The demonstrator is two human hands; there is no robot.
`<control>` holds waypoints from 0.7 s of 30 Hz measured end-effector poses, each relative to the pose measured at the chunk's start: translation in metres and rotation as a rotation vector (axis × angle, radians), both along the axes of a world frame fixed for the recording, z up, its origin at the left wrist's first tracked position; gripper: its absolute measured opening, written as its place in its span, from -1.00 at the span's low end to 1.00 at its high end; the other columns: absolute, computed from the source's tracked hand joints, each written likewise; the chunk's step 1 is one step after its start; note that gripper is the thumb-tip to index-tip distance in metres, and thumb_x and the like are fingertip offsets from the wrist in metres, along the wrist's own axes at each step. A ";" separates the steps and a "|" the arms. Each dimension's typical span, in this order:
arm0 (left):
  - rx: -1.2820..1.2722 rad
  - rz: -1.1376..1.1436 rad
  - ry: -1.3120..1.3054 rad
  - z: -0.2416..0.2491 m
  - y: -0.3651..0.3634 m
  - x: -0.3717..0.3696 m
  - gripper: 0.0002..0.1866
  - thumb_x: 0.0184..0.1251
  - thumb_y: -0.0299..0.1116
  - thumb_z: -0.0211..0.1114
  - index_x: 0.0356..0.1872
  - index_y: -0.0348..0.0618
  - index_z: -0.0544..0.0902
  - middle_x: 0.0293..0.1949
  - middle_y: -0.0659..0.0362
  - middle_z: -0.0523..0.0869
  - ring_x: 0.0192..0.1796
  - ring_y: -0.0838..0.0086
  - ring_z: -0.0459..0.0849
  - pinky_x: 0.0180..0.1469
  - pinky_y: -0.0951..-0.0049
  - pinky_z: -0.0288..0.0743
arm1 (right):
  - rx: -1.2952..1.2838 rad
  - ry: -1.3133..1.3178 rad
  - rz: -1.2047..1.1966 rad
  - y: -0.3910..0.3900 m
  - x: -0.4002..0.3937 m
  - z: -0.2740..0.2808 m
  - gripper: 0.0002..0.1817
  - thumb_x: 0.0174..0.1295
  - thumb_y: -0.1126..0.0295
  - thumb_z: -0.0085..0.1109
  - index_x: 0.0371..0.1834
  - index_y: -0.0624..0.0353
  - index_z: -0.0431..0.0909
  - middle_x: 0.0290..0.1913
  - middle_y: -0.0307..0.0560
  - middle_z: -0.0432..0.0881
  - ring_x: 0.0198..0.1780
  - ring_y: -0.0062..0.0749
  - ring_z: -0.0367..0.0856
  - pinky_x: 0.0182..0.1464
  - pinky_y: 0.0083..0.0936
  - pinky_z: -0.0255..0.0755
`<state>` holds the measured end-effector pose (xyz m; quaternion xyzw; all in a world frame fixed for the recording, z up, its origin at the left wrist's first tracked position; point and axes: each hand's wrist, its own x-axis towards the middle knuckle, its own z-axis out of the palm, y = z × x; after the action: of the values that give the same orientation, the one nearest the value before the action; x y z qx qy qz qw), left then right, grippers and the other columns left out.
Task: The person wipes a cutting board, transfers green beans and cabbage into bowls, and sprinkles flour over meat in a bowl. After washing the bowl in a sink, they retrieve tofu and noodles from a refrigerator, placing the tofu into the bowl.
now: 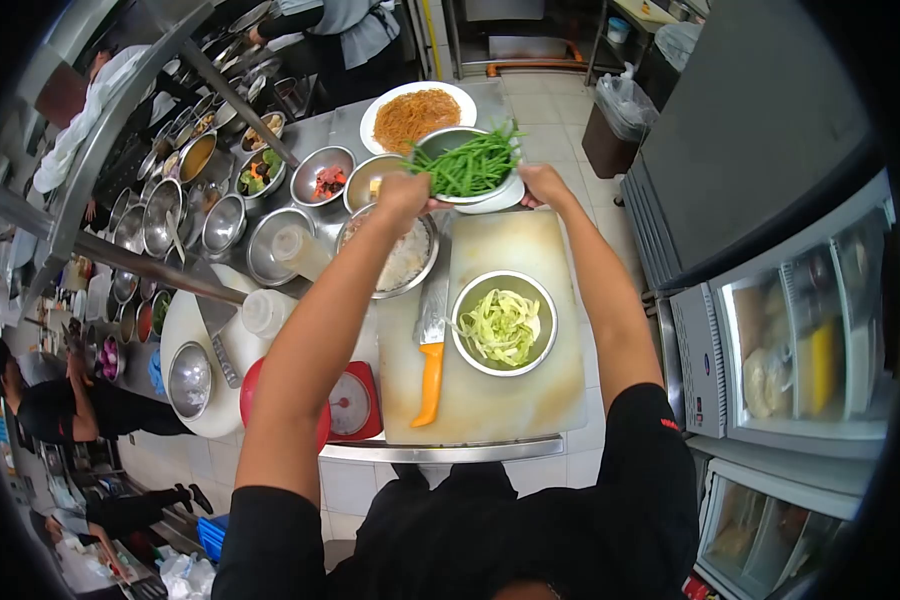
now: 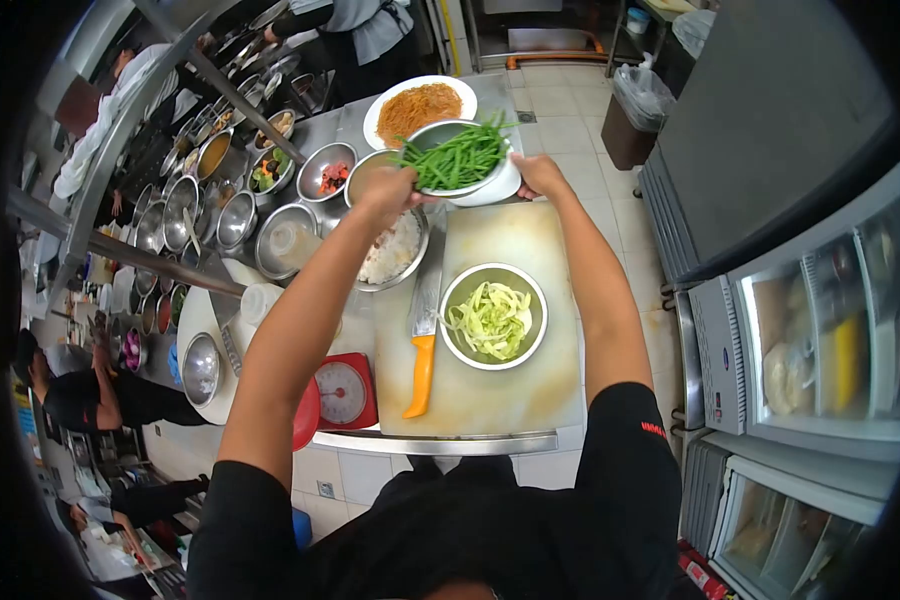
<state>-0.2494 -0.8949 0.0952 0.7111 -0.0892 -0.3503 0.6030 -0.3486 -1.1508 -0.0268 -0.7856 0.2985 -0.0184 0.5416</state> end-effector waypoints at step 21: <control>0.754 -0.379 -0.607 -0.019 -0.058 0.021 -0.80 -0.01 -0.53 0.27 -0.34 -0.47 0.62 -0.37 -0.08 0.70 -0.29 0.30 0.73 -0.27 0.42 0.60 | -0.659 -0.304 -0.241 -0.021 0.035 0.082 -0.52 0.25 0.02 -0.12 -0.33 0.27 0.57 -0.36 0.15 0.62 -0.24 0.02 0.58 -0.14 -0.25 0.40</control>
<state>-0.2289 -0.9529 0.0761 0.9199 -0.2552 -0.2391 0.1778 -0.3139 -1.1716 0.0555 -0.8653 0.2830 -0.2930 0.2920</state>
